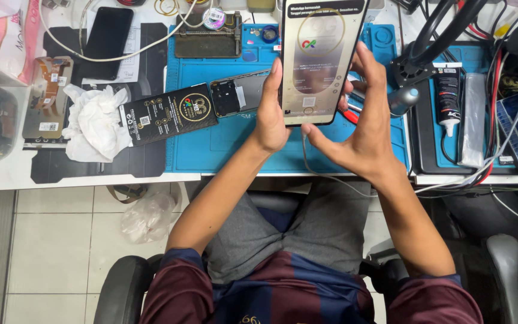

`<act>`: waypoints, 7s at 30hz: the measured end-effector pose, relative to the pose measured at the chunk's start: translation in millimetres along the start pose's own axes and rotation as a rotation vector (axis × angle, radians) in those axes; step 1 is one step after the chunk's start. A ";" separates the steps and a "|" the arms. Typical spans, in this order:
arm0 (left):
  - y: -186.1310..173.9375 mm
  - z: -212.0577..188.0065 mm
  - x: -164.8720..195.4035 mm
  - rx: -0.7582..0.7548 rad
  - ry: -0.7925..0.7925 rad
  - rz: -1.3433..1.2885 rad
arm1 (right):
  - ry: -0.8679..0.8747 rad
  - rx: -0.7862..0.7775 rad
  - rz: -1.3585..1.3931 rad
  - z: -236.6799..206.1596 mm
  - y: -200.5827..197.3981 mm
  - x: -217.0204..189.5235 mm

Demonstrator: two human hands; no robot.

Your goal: The person assembles a smartphone by aligning and snapping the back cover onto the chassis. They then power on the device, unlock it, and navigate the interface while connected to a charger. The person tests the camera and other functions before disassembling the phone again.

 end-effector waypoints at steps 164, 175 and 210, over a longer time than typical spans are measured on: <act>-23.0 -62.3 -61.6 0.382 -0.193 -0.187 | 0.087 -0.158 0.253 1.2 14.1 12.9; -22.0 -61.0 -59.7 0.291 -0.142 -0.149 | 0.234 0.036 0.302 -6.3 14.4 31.6; -25.7 -66.0 -65.8 0.489 -0.189 -0.183 | 0.103 -0.081 0.087 19.4 16.9 3.5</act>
Point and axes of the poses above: each hand's wrist, its own z-axis towards the middle knuckle, its own y-axis out of the palm, x = y × z, the point moved 1 cm from there along z, towards the middle knuckle, and after that the axes turned 6 degrees about -y, right-handed, at the moved point
